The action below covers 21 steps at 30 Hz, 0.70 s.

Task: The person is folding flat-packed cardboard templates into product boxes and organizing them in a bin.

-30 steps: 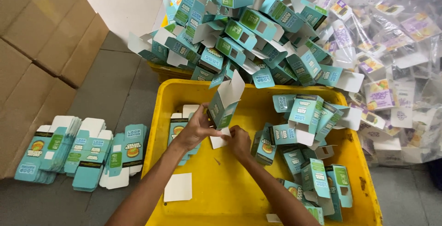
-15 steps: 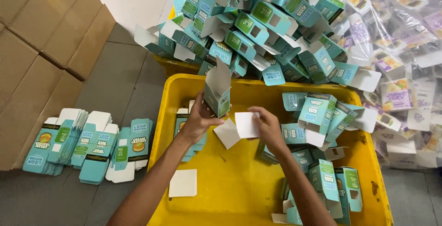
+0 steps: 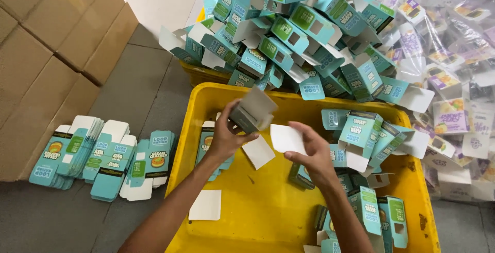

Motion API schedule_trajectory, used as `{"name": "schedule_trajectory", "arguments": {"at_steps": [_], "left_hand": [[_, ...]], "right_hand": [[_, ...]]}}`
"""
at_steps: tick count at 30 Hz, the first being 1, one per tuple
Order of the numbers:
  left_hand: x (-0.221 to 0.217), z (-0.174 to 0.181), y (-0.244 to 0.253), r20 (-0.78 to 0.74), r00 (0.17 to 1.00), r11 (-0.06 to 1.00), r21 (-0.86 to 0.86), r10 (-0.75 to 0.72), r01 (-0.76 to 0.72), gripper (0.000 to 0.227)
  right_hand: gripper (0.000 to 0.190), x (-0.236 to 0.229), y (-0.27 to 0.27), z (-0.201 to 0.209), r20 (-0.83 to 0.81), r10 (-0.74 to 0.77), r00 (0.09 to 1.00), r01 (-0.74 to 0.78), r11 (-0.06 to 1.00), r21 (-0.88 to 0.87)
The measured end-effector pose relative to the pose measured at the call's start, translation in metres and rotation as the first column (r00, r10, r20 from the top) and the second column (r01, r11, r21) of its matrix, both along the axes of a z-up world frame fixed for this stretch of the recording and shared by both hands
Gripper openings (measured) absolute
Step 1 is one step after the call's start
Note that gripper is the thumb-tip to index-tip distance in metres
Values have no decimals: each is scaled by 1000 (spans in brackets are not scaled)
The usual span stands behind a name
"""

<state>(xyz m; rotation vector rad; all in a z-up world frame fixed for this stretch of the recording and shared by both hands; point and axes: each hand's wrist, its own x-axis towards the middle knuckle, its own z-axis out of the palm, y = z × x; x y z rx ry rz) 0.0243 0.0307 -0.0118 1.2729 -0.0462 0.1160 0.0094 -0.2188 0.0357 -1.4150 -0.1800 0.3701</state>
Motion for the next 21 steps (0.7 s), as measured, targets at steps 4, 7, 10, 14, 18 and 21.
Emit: {"name": "schedule_trajectory", "arguments": {"at_steps": [4, 7, 10, 14, 18, 21], "left_hand": [[-12, 23, -8, 56, 995, 933, 347, 87, -101, 90], [-17, 26, -18, 77, 992, 894, 430, 97, -121, 85], [-22, 17, -29, 60, 995, 906, 410, 83, -100, 85], [-26, 4, -37, 50, 995, 923, 372, 91, -104, 84], [-26, -2, -38, 85, 992, 917, 382, 92, -118, 80], [-24, -8, -35, 144, 985, 897, 417, 96, -148, 73]], "right_hand": [[62, -3, -9, -8, 366, -242, 898, 276, 960, -42], [52, -6, -3, -5, 512, -316, 799, 394, 918, -46], [46, -10, 8, 0, 688, -325, 649, 497, 866, -59], [45, -15, 12, 0, 887, -220, 407, 609, 788, -84], [47, -22, 15, 4, 931, -166, 325, 632, 771, -83], [47, -29, 19, 8, 946, -130, 296, 597, 798, -77]]}}
